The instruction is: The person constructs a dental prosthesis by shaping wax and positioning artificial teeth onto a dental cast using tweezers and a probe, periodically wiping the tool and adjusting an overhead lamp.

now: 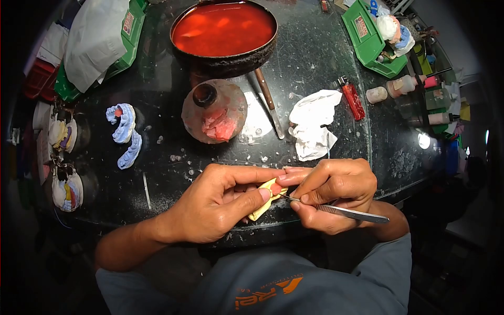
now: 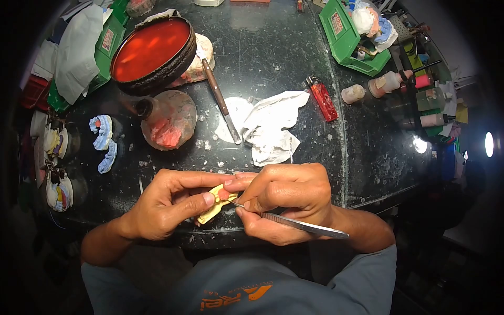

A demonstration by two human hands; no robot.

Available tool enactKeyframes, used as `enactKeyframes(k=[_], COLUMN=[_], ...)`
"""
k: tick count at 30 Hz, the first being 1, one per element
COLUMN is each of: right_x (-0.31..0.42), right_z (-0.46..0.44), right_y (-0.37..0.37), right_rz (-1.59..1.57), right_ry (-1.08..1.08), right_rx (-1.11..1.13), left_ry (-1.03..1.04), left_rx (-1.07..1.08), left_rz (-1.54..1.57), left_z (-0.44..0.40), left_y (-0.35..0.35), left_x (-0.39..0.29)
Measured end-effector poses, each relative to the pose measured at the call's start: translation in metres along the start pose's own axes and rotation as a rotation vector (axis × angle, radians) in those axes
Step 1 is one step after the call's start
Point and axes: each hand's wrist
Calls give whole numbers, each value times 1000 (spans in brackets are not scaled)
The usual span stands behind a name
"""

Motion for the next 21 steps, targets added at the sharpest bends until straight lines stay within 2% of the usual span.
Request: enactKeyframes(k=[7, 12, 21], right_x=[0, 0, 0], right_z=[1, 0, -1], right_y=[-1, 0, 0], right_rz=[-5, 5, -27], right_ry=[2, 1, -25], right_rx=[3, 3, 1], left_ry=[11, -95, 13], left_rx=[3, 43, 7], left_rz=[-16, -62, -35], left_z=[0, 1, 0], left_y=[-1, -5, -2], left_x=[1, -6, 2])
Point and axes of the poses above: each hand's wrist, its own z-axis away from the middle knuckle, its own y-axis out of the palm, x = y × z, and after that the axes turned 15 degrees about -z, right-handed
